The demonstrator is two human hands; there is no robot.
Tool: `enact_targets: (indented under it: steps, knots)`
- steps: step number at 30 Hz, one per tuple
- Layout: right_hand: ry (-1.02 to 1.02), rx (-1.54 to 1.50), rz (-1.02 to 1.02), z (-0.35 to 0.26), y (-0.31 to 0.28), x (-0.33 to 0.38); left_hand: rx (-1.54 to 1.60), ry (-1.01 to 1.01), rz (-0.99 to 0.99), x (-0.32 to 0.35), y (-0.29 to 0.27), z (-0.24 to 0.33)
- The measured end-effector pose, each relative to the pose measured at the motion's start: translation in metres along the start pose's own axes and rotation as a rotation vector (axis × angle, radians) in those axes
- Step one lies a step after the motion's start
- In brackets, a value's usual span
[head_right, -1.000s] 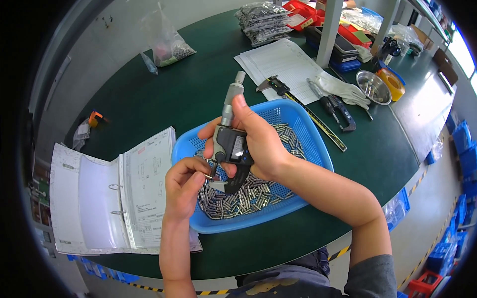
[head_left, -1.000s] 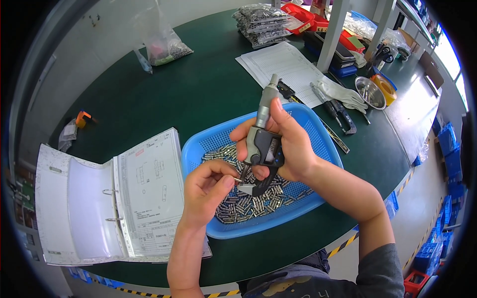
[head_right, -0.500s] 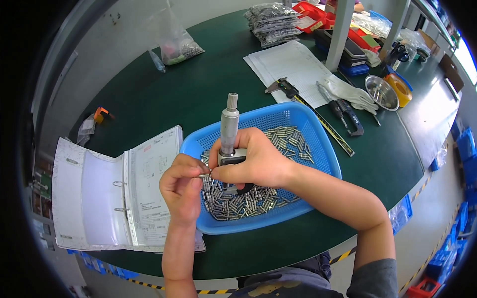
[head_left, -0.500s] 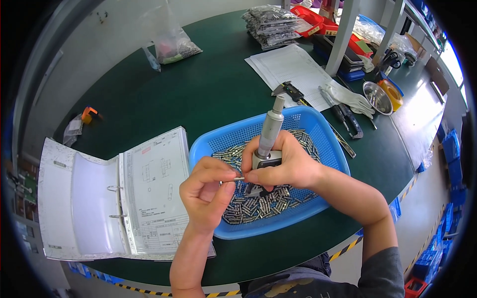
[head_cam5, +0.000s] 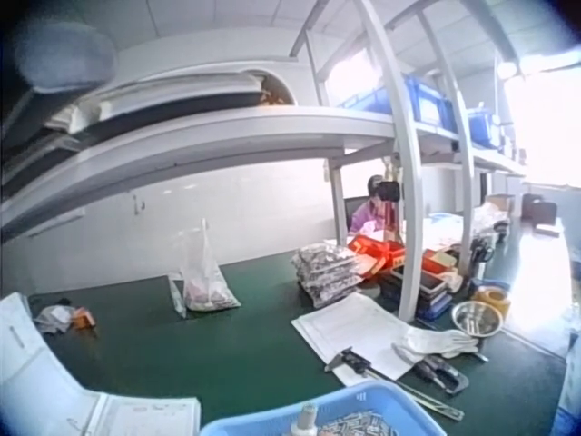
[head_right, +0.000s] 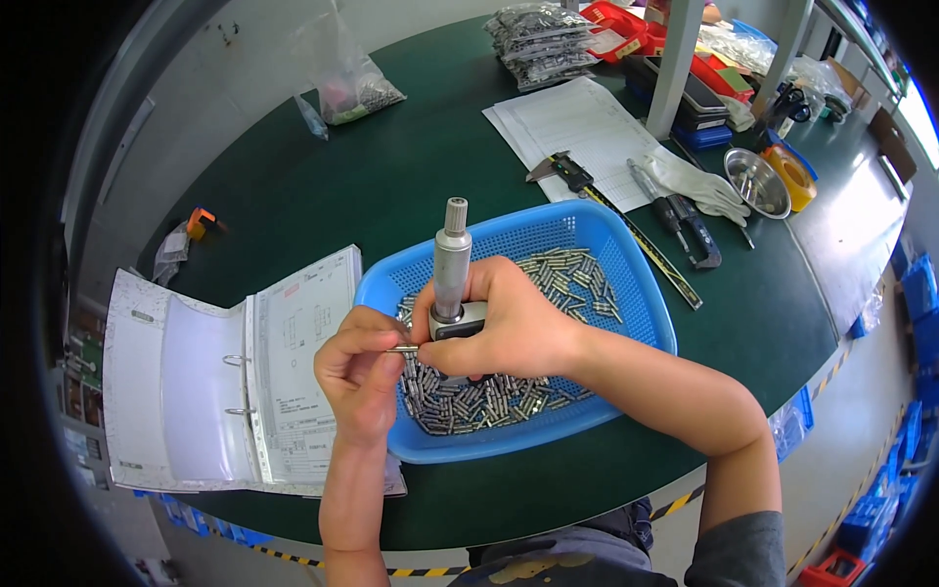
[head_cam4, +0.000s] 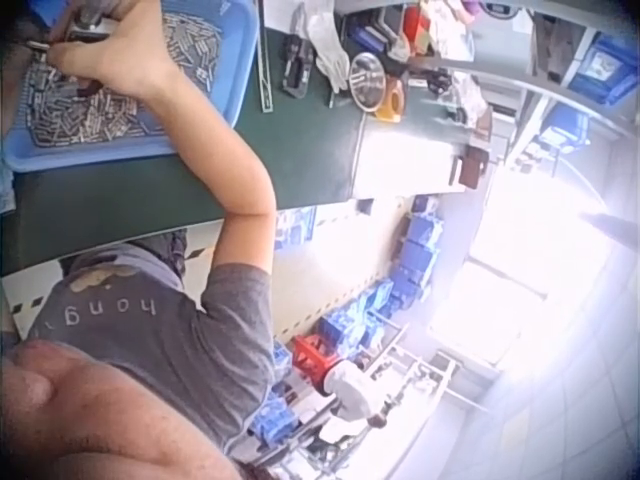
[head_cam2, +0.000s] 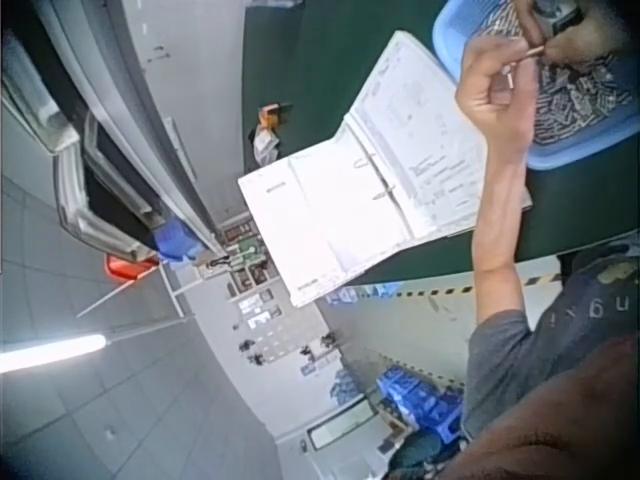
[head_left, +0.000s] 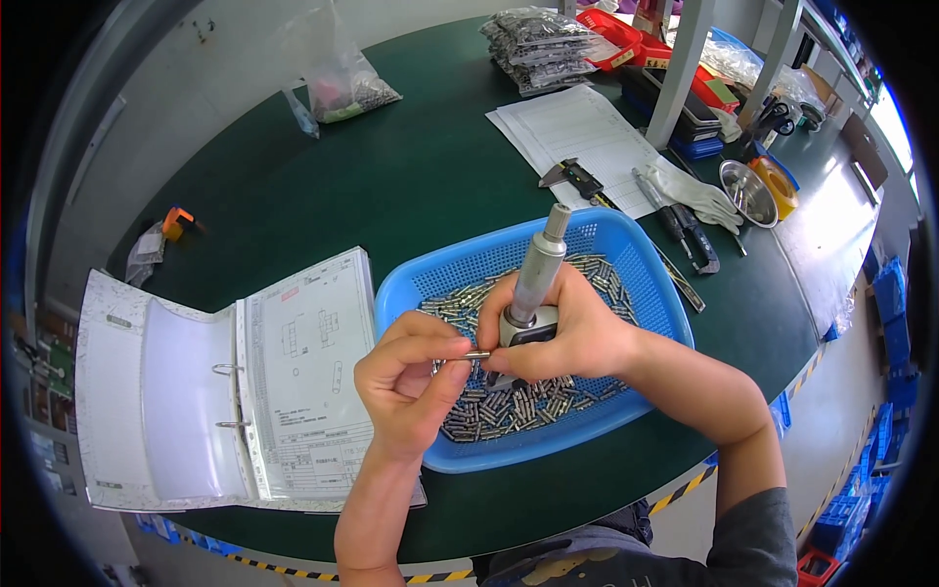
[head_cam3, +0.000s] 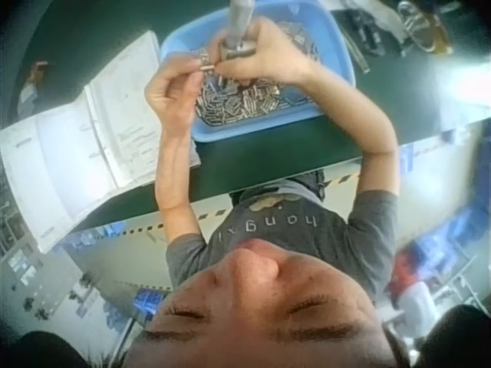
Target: Performing quality control by measuring the dimensions of small metal parts using a digital micrometer and reference drawings in a binder.
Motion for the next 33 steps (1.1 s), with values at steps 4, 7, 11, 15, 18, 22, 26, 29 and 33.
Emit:
enact_targets:
  steps: [4, 7, 11, 15, 18, 22, 26, 29, 33]
  knots:
    - [-0.024, 0.007, 0.01, 0.001, -0.001, 0.0, -0.02, 0.009, -0.009, 0.0, 0.002, 0.001]
    - [-0.015, -0.017, 0.024, 0.001, -0.002, 0.0, -0.009, -0.014, 0.02, -0.002, 0.004, 0.002]
    - [0.008, -0.031, 0.035, 0.004, -0.004, -0.001, -0.042, -0.013, -0.016, -0.002, 0.004, -0.001]
    - [0.032, 0.001, 0.034, 0.004, -0.003, -0.002, -0.02, -0.046, 0.005, -0.002, 0.001, -0.004]
    - [0.03, -0.014, 0.03, 0.005, 0.001, -0.003, -0.018, -0.054, 0.01, -0.001, -0.002, -0.003]
    - [-0.009, -0.004, 0.043, 0.003, -0.001, -0.002, -0.038, -0.065, -0.007, -0.003, 0.001, -0.005]
    - [-0.047, 0.048, 0.046, 0.003, -0.005, -0.002, -0.118, -0.026, 0.066, -0.004, -0.005, -0.005]
    - [-0.067, 0.011, 0.056, 0.001, -0.005, -0.004, -0.073, -0.119, 0.335, -0.003, -0.021, -0.009]
    - [-0.183, -0.063, 0.073, -0.007, -0.006, -0.001, -0.083, -0.25, 0.329, -0.01, -0.026, -0.028]
Point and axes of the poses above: each hand's wrist, its own x-axis away from the middle knuckle, its own y-axis out of the palm, z = x × y, the point moved 9 cm from there along -x, towards the middle knuckle, and after that the axes turned 4 degrees about z, right-handed, at the moved point
